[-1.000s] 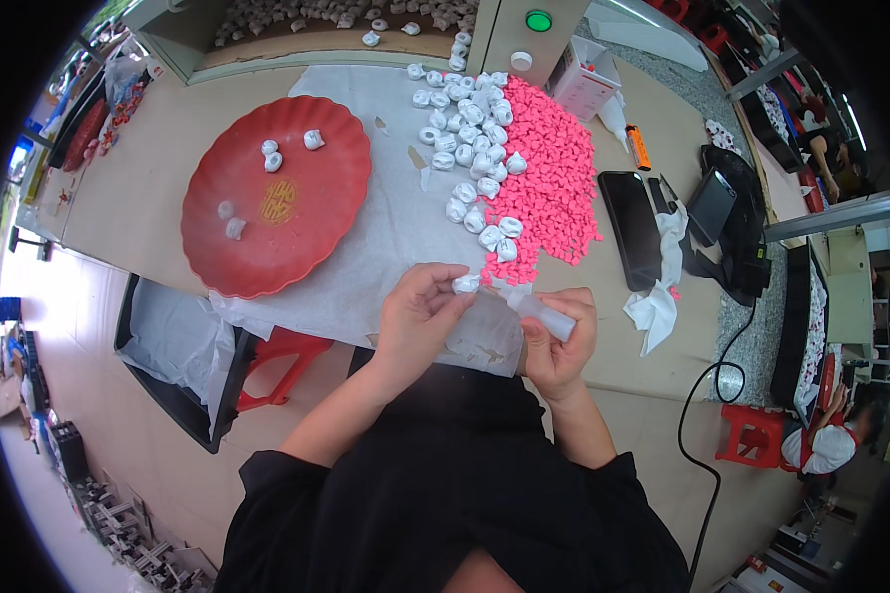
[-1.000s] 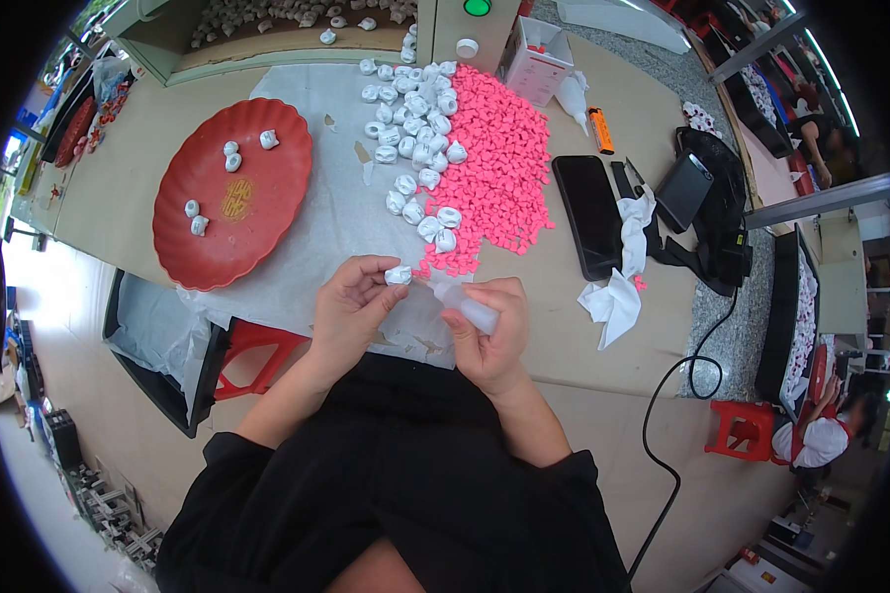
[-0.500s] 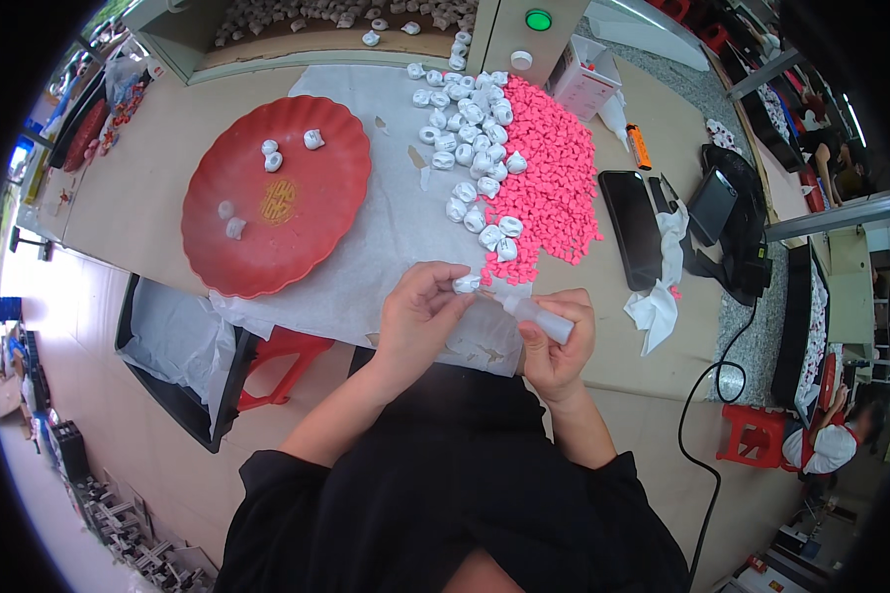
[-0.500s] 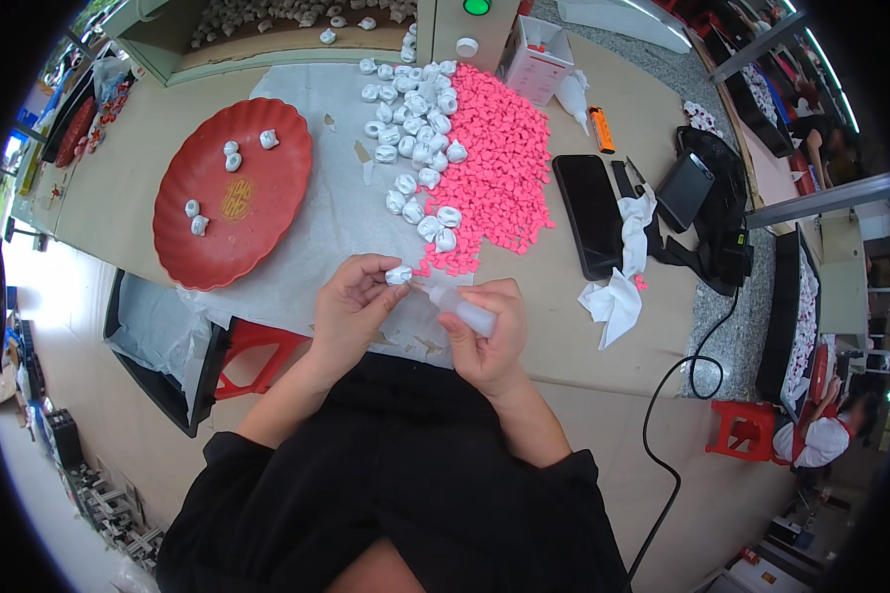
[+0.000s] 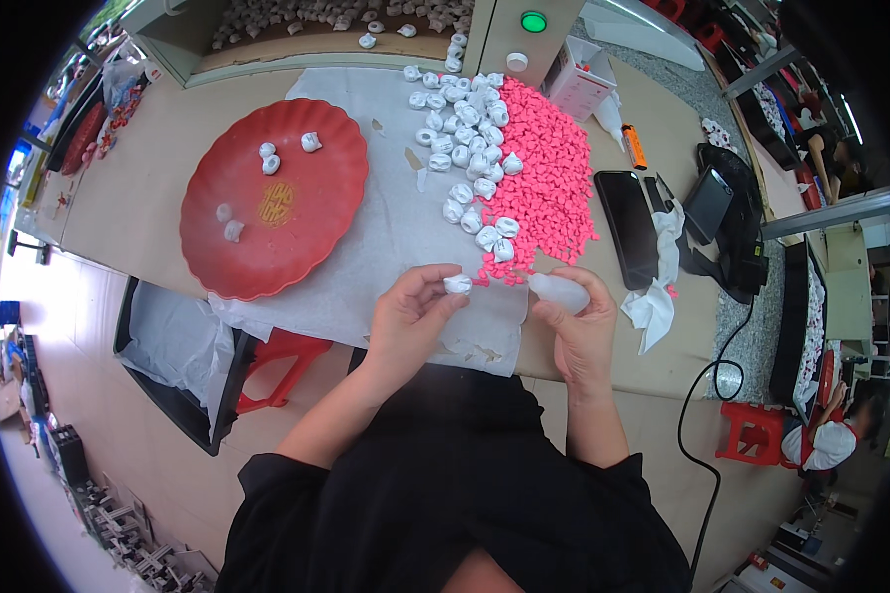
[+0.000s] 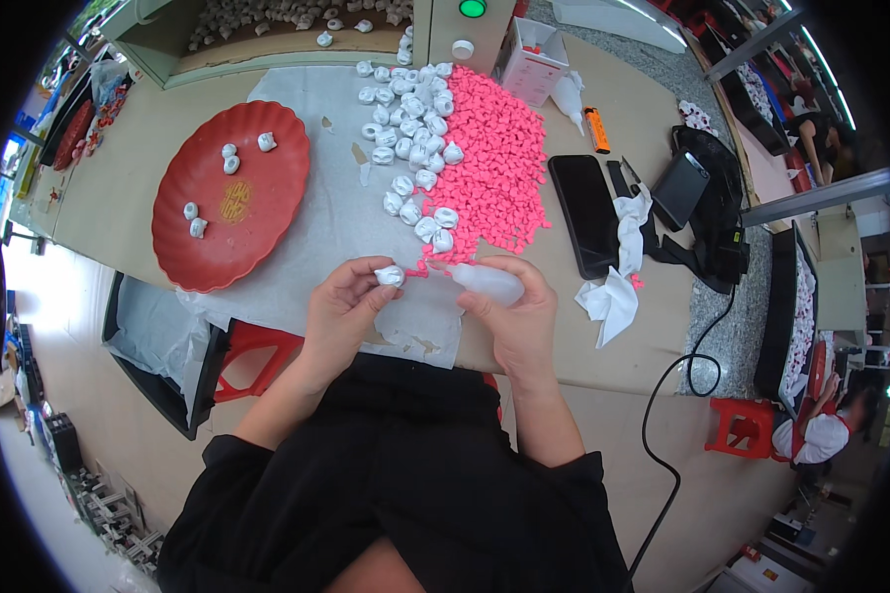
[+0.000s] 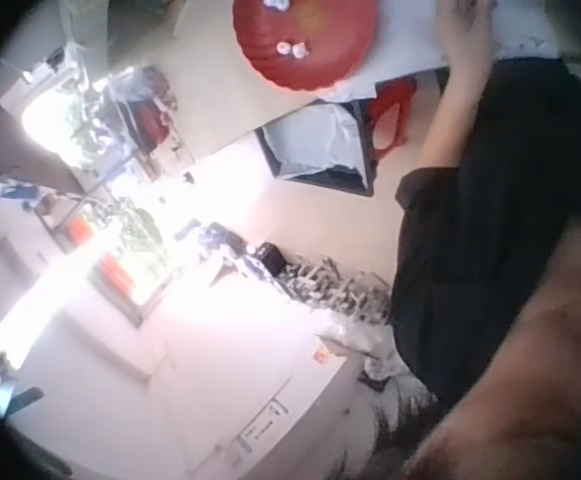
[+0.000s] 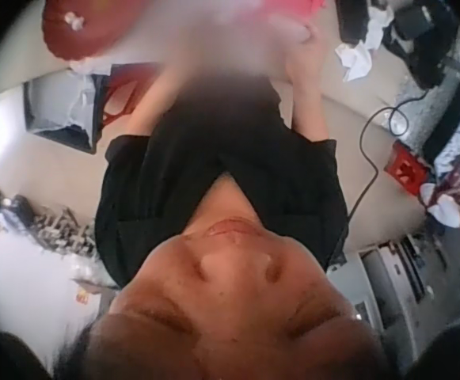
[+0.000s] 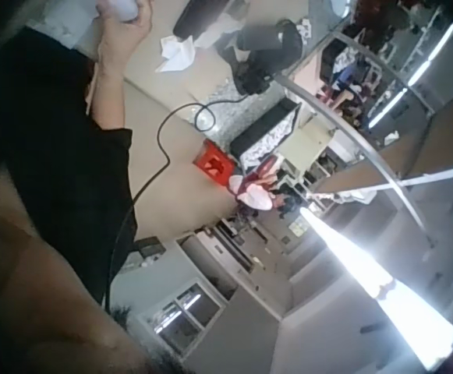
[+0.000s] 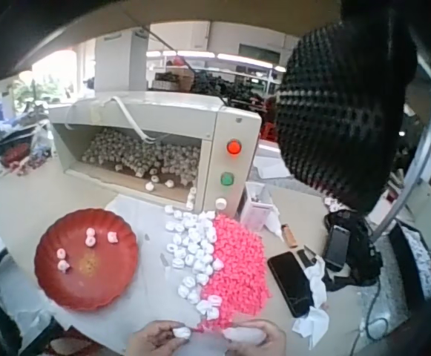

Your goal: The person sits at a table and repeatedly assembles small white cylindrical objects by applying a substance from a small bottle and attaching a pink component. The person handles the items one at a time, placing the finished units onto a red plate on the table.

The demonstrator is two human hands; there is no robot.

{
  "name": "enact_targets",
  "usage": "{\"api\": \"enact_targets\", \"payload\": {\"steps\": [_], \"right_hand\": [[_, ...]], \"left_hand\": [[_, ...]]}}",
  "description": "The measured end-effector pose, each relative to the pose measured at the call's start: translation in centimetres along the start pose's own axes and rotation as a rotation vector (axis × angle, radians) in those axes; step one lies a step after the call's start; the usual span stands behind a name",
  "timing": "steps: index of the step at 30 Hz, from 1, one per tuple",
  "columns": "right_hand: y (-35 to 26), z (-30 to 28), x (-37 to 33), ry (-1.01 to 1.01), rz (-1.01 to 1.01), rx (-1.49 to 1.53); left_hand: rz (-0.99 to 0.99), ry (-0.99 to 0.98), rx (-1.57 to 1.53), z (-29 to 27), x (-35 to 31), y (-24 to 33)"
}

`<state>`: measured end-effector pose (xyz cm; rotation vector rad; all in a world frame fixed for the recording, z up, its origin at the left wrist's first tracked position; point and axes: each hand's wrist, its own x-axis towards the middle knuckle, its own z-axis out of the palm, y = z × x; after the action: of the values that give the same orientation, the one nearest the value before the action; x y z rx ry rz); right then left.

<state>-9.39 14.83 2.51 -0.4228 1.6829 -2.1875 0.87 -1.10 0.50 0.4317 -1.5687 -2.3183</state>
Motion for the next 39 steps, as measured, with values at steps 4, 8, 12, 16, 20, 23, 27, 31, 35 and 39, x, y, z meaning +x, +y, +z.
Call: {"api": "enact_targets", "payload": {"steps": [4, 8, 12, 16, 20, 23, 27, 31, 35, 39], "right_hand": [[-1.0, -0.1, 0.9, -0.142, -0.041, -0.264], [-0.7, 1.1, 1.6, -0.267, -0.28, -0.732], [0.1, 2.3, 2.4, -0.37, -0.577, -1.031], [0.7, 2.9, 2.6, -0.405, -0.641, -1.191], [0.8, 2.9, 2.7, -0.403, -0.64, -1.037], [-0.2, 2.7, 1.9, -0.34, -0.314, -0.651], [-0.4, 2.9, 0.1, -0.186, -0.015, -0.258], [0.4, 2.4, -0.5, -0.18, 0.081, -0.102], [0.8, 1.5, -0.5, -0.246, 0.193, -0.064], [0.9, 1.4, -0.4, -0.26, 0.262, 0.012]], "left_hand": [[0.017, 0.089, -0.046, -1.6, -0.4, 0.8], [0.059, 0.143, -0.081, -2.7, -0.7, 1.6], [0.072, 0.141, -0.12, -3.0, -0.8, 1.7], [0.059, 0.148, -0.114, -3.0, -0.9, 1.7], [0.021, 0.13, -0.114, -2.8, -0.8, 1.8], [-0.021, 0.078, -0.112, -2.0, -0.7, 1.7], [-0.032, -0.019, -0.034, -0.8, -0.3, 0.7], [-0.016, -0.092, 0.003, 0.5, 0.2, 0.1], [-0.029, -0.163, 0.061, 1.1, 0.2, 0.1], [0.009, -0.184, 0.156, 0.7, 0.0, -0.8]]}}
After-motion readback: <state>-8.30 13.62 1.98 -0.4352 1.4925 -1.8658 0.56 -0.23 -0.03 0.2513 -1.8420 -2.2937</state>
